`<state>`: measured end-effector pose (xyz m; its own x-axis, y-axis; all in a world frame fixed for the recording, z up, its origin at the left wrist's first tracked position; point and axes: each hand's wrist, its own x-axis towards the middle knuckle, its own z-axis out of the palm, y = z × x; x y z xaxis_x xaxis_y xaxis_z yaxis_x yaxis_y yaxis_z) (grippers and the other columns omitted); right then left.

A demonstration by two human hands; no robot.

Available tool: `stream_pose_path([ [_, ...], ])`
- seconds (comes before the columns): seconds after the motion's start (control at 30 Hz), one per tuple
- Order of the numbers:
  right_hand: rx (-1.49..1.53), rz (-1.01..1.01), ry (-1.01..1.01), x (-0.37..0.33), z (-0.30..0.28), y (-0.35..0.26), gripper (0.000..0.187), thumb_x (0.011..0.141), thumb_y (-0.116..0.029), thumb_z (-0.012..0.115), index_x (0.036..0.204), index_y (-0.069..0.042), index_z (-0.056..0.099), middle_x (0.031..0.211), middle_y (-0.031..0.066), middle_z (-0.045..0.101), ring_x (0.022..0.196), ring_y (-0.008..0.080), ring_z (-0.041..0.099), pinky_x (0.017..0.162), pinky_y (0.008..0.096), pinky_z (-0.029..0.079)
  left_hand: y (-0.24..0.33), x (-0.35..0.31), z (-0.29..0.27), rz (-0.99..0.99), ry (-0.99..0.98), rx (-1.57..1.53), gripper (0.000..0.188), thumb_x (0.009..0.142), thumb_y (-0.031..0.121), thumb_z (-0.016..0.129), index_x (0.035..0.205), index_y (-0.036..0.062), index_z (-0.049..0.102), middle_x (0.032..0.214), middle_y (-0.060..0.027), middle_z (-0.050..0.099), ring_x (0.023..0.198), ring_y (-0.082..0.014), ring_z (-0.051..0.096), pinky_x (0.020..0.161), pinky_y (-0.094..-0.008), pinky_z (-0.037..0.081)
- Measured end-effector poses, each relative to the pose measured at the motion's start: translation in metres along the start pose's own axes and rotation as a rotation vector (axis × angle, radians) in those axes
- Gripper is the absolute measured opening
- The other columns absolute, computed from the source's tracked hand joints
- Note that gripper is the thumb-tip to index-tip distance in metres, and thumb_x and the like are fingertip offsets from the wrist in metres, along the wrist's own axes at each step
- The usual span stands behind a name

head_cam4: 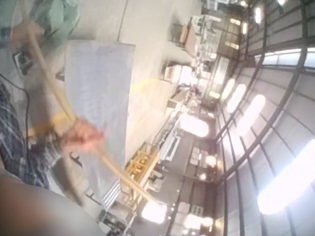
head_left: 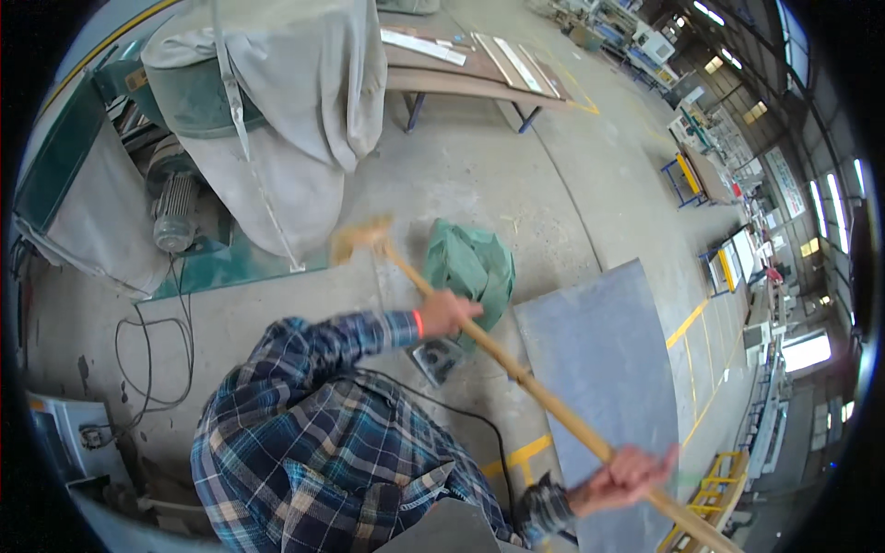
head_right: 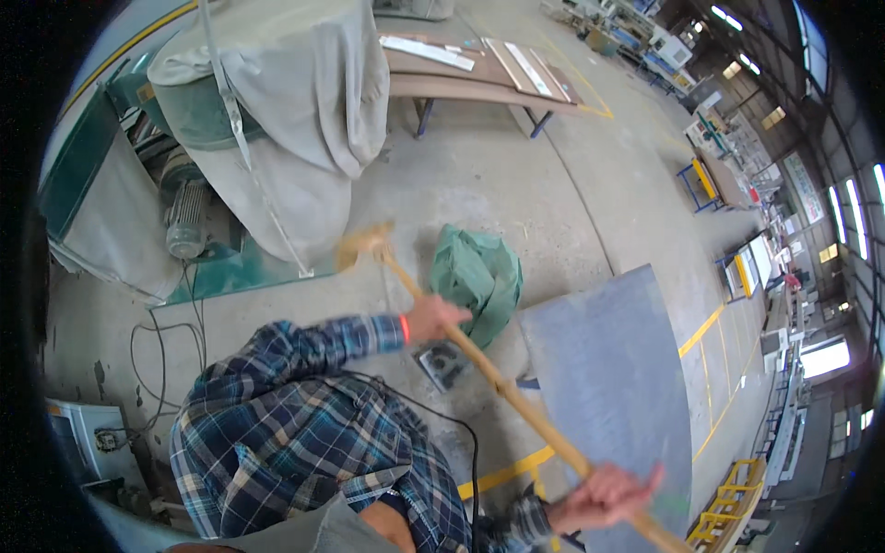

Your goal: Sweep wood dust off factory machinery and worktables using a broom.

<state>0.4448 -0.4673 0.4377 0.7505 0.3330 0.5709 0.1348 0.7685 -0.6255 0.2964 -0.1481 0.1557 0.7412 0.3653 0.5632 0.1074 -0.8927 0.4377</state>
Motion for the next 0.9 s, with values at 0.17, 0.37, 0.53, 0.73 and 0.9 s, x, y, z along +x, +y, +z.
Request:
stream_pose_path([
  [0.17,0.12,-0.249,0.146,0.012,0.019,-0.085,0.035,0.102,-0.027,0.045,0.07,-0.014,0.037,0.059,-0.0037,0.03,0.048,0.0065,0.026,0.041,0.022,0.021,0.089,0.017,-0.031,0.152,-0.022,-0.125,0.054,0.071,0.017,0.065,0.125,0.0168,0.059,0.078,-0.0032,0.062,0.061,-0.0245,0.06,0.052,-0.0348,0.043],
  [0.37,0.225,-0.086,0.035,0.024,0.033,-0.073,0.039,0.101,-0.037,0.042,0.07,-0.014,0.036,0.06,-0.0038,0.028,0.049,0.0087,0.028,0.047,0.0227,0.027,0.072,0.043,-0.151,0.212,0.25,0.266,0.035,0.077,0.025,0.062,0.111,0.0147,0.064,0.072,0.0,0.056,0.057,-0.0192,0.057,0.049,-0.0345,0.043],
  [0.53,-0.096,0.026,-0.052,-0.032,0.045,0.06,0.017,0.1,-0.02,0.047,0.102,-0.004,0.049,0.062,-0.0029,0.029,0.053,0.0071,0.029,0.047,0.0234,0.025,-0.063,-0.025,-0.147,-0.065,0.424,0.226,0.021,0.079,0.016,0.062,0.099,0.0155,0.066,0.071,-0.0048,0.059,0.064,-0.027,0.06,0.055,-0.0427,0.044],
  [0.73,-0.039,0.159,-0.445,-0.057,0.136,0.093,0.028,0.101,-0.035,0.048,0.104,-0.007,0.052,0.059,-0.0045,0.027,0.046,0.0066,0.024,0.044,0.0239,0.022,-0.051,-0.182,-0.065,-0.468,0.172,-0.237,0.037,0.078,0.004,0.061,0.113,0.0144,0.066,0.09,-0.0077,0.069,0.089,-0.0264,0.065,0.086,-0.0372,0.042],
  [0.9,0.49,0.166,-0.429,-0.01,0.127,0.037,0.03,0.102,-0.028,0.047,0.099,0.001,0.053,0.054,-0.0042,0.028,0.043,0.0063,0.022,0.039,0.0228,0.021,0.027,-0.158,-0.146,-0.475,0.115,-0.056,0.054,0.076,0.002,0.06,0.127,0.0181,0.059,0.094,-0.0067,0.069,0.085,-0.0248,0.064,0.081,-0.0374,0.042],
])
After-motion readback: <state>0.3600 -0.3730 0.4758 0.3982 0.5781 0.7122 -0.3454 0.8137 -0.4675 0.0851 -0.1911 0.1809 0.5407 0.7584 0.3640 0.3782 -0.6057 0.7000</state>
